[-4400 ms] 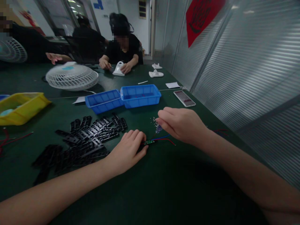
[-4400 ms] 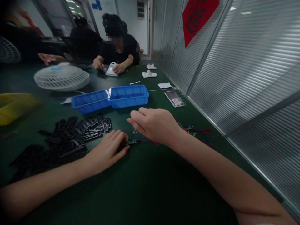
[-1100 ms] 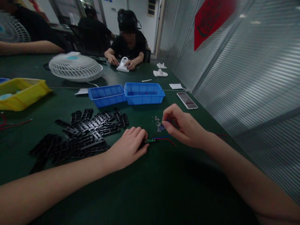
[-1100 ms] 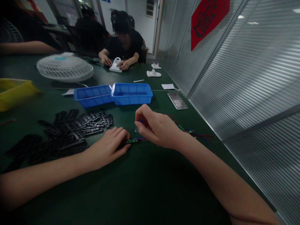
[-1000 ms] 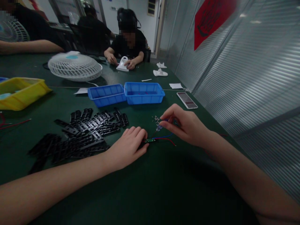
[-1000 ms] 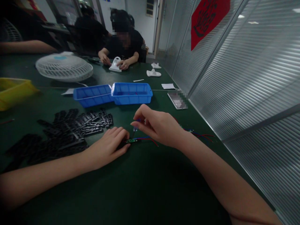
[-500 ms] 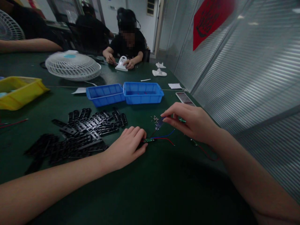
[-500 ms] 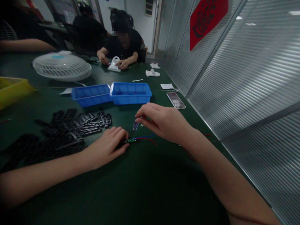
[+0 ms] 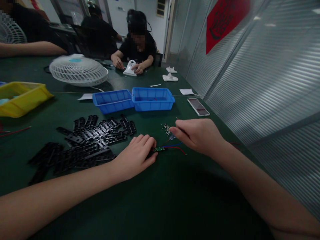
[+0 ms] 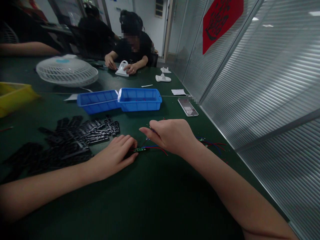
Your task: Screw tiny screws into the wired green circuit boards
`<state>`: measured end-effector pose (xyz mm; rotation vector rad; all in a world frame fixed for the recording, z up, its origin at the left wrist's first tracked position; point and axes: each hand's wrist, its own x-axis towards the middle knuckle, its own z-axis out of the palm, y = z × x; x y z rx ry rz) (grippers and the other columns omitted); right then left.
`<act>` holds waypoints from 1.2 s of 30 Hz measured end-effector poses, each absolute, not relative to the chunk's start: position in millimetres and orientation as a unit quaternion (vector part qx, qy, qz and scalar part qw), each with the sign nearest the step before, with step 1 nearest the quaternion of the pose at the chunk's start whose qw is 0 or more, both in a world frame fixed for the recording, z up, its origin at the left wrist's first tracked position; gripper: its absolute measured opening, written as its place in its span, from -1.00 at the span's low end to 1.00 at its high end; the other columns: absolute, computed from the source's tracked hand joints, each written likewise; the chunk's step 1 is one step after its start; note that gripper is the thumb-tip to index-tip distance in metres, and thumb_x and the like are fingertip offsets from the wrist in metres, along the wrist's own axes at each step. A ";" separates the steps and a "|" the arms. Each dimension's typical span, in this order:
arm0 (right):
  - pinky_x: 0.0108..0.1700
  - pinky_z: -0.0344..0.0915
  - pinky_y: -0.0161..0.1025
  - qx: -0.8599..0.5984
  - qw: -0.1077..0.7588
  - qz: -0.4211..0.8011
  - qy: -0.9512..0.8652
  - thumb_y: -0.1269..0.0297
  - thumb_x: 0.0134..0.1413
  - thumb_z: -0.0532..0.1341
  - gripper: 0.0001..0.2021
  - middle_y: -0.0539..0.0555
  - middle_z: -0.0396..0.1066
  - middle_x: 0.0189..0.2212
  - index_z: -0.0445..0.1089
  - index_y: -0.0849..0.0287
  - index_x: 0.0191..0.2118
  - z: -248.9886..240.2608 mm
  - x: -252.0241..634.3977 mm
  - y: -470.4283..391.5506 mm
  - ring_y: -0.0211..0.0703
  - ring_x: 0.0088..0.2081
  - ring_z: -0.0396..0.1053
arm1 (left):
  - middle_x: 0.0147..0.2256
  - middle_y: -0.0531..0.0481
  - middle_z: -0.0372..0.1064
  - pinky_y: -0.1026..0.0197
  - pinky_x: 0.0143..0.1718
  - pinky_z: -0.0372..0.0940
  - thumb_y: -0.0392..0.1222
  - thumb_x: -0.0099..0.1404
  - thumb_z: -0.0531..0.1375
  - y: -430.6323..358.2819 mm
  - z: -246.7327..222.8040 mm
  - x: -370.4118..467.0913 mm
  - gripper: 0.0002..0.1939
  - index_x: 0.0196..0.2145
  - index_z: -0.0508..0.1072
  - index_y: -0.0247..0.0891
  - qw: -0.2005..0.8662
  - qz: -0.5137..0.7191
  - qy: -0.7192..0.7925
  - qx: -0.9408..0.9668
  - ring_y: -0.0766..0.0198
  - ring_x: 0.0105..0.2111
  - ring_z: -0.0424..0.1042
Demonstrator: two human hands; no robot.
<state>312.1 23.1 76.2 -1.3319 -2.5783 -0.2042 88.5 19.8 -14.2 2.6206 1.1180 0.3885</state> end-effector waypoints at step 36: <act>-0.49 -0.09 -0.27 -0.375 0.135 -0.152 -0.904 0.09 0.31 -0.09 -0.60 0.02 0.32 -0.53 0.32 0.19 -0.41 74.7 323.3 31.7 -0.27 -0.48 0.21 | -0.26 -0.03 0.23 0.09 -0.23 0.12 -0.08 0.36 0.02 19.8 -12.8 87.8 -0.84 -0.23 0.23 -0.22 0.129 0.136 0.384 0.904 0.15 -0.25 0.20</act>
